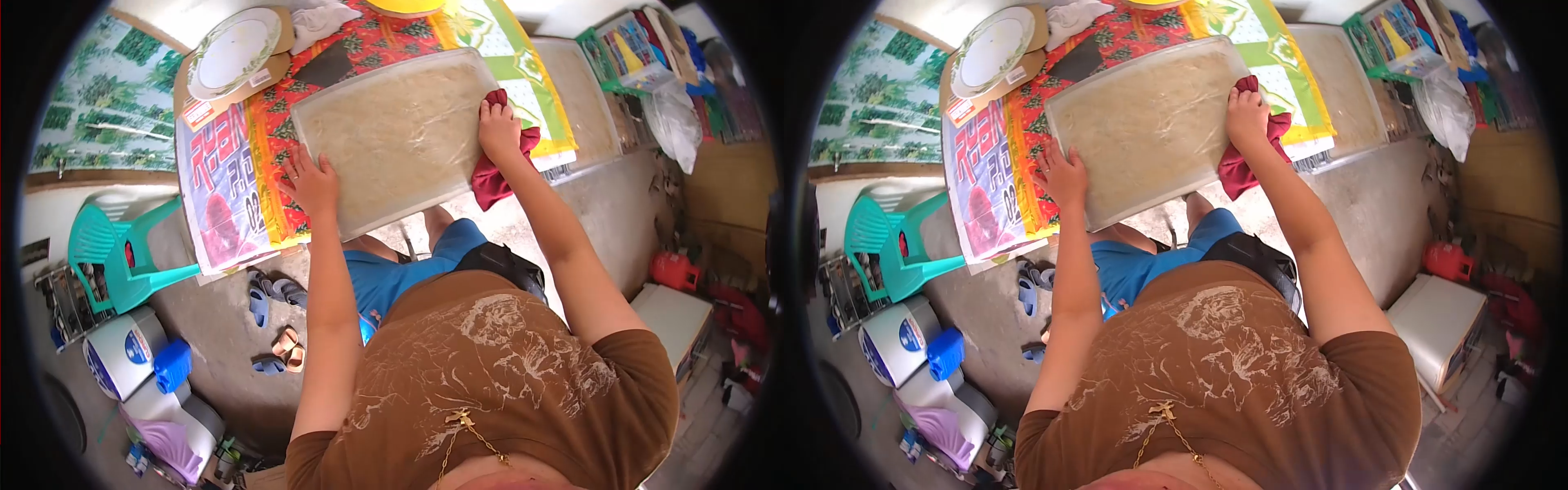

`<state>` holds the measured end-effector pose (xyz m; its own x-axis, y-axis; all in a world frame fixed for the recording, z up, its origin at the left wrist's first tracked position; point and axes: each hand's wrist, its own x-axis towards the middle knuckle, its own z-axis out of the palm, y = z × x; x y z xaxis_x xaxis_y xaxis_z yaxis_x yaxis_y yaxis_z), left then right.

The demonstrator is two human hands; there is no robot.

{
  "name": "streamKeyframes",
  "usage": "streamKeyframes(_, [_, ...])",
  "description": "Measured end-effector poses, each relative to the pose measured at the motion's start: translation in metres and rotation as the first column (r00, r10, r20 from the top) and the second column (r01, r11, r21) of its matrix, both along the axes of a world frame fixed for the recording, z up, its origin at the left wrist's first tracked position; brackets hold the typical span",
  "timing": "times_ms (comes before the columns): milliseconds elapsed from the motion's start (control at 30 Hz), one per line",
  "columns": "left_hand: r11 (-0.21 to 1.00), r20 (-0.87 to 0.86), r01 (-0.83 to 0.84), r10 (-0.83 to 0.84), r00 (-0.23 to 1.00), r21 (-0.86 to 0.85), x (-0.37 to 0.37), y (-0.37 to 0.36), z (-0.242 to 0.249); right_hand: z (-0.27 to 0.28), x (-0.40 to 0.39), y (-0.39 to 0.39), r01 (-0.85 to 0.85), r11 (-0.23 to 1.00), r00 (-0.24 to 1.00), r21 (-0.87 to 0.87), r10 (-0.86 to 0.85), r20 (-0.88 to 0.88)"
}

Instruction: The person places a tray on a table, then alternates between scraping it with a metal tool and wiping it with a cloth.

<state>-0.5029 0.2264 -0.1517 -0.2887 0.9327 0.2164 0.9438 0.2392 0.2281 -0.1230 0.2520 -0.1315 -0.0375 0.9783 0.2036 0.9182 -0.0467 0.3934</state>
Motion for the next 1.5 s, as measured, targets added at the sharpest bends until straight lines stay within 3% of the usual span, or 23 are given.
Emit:
streamKeyframes(233, [1.0,-0.02,0.01,-0.01,1.0,-0.006,0.0,0.001,-0.001,0.036,0.026,-0.125,-0.03,0.992,0.991,-0.12,0.014,-0.13])
streamKeyframes(333, [1.0,0.034,0.017,-0.018,0.999,0.024,-0.002,0.002,-0.002,0.054,0.05,-0.161,-0.105,0.951,0.964,-0.291,0.025,-0.266])
streamKeyframes(367, [1.0,0.079,0.022,-0.021,0.997,-0.016,-0.005,0.003,0.001,0.069,0.058,-0.164,-0.032,0.817,0.936,-0.576,-0.177,-0.304])
streamKeyframes(400, [0.998,0.124,0.026,-0.019,0.992,-0.053,-0.008,0.004,0.007,0.075,0.067,-0.166,-0.017,0.742,0.925,-0.67,-0.243,-0.292])
streamKeyframes(433, [0.996,0.17,0.027,-0.011,0.985,-0.089,-0.012,0.006,0.01,0.082,0.07,-0.168,0.02,0.802,0.911,-0.597,-0.26,-0.319])
streamKeyframes(533, [0.993,0.184,0.105,-0.114,0.976,0.057,-0.021,0.005,0.002,0.112,0.053,-0.15,0.052,0.947,0.875,-0.318,-0.197,-0.443])
streamKeyframes(633, [0.983,0.008,0.185,-0.185,0.983,0.008,-0.002,-0.002,0.001,0.124,0.004,-0.108,-0.023,0.994,0.809,-0.106,-0.043,-0.587])
streamKeyframes(733, [0.983,-0.031,0.185,-0.186,0.982,-0.007,0.015,-0.003,-0.005,0.082,-0.062,-0.054,-0.237,0.963,0.8,0.125,0.267,-0.537])
streamKeyframes(800, [0.985,-0.068,0.172,-0.173,0.983,-0.009,0.023,-0.005,0.001,0.058,-0.116,-0.03,-0.35,0.935,0.754,0.058,0.318,-0.575])
streamKeyframes(833, [0.986,-0.087,0.166,-0.166,0.982,-0.011,0.024,-0.007,0.004,0.03,-0.138,-0.018,-0.382,0.916,0.769,0.119,0.387,-0.508])
streamKeyframes(867, [0.986,-0.081,0.164,-0.164,0.983,-0.005,0.024,-0.008,0.004,0.0,-0.152,-0.007,-0.438,0.897,0.734,0.066,0.399,-0.55])
streamKeyframes(933, [0.986,-0.072,0.166,-0.166,0.984,0.005,0.024,-0.007,0.005,-0.012,-0.159,0.015,-0.367,0.91,0.723,0.191,0.409,-0.557])
streamKeyframes(1133, [0.988,-0.087,0.154,-0.156,0.984,-0.025,0.03,-0.006,0.01,-0.029,-0.097,0.114,-0.008,0.989,0.836,0.144,0.086,-0.542])
streamKeyframes(1267, [0.987,-0.105,0.156,-0.158,0.982,-0.032,0.031,-0.006,0.01,-0.019,-0.041,0.153,0.229,0.971,0.839,-0.074,-0.235,-0.49])
streamKeyframes(1367, [0.988,-0.132,0.151,-0.154,0.979,-0.033,0.033,-0.006,0.011,-0.007,-0.023,0.136,0.223,0.961,0.81,-0.161,-0.275,-0.518])
streamKeyframes(1500, [0.989,-0.171,0.137,-0.144,0.975,-0.053,0.037,-0.008,0.015,-0.016,-0.01,0.081,0.25,0.96,0.811,-0.128,-0.279,-0.514])
